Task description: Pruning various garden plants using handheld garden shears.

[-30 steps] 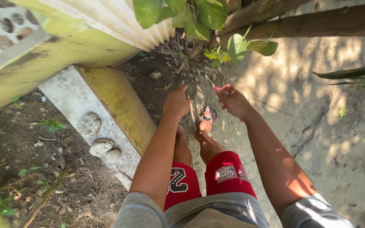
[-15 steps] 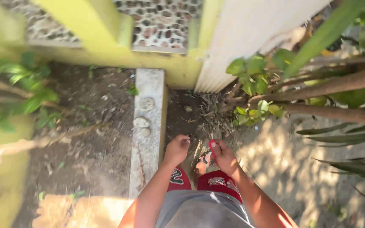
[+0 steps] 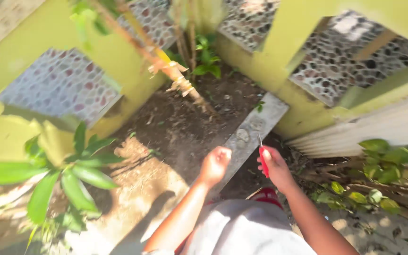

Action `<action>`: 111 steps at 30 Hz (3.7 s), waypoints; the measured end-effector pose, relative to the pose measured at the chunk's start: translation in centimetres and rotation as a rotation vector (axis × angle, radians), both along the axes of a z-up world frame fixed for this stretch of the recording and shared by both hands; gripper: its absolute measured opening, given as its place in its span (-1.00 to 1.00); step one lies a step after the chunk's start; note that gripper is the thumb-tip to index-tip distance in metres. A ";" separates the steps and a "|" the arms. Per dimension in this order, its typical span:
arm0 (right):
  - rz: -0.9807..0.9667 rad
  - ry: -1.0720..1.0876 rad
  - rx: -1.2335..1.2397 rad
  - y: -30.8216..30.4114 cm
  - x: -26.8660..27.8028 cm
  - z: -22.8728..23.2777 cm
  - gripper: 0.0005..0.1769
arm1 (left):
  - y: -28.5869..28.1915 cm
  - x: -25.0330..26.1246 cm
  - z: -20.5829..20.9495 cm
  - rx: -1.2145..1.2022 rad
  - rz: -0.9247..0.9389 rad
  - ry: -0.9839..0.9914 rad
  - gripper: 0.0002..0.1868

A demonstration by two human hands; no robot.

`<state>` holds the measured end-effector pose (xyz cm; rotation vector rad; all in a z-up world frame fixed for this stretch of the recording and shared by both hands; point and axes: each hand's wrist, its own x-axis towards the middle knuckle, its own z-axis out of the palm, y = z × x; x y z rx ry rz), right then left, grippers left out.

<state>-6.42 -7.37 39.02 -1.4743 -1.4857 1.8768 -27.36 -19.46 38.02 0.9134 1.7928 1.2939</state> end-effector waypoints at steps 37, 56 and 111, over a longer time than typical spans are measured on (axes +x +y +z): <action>0.842 0.437 -0.058 13.9 -21.5 17.1 -0.48 | 9.1 -20.4 11.3 0.405 0.547 0.599 -0.30; 0.522 0.444 -0.031 9.3 -17.3 13.1 -0.51 | 7.8 -16.2 8.7 -0.017 0.369 0.033 -0.49; 0.408 0.150 0.008 -3.4 -0.8 4.9 -0.54 | -12.5 9.5 -0.8 -0.061 0.503 0.002 -0.77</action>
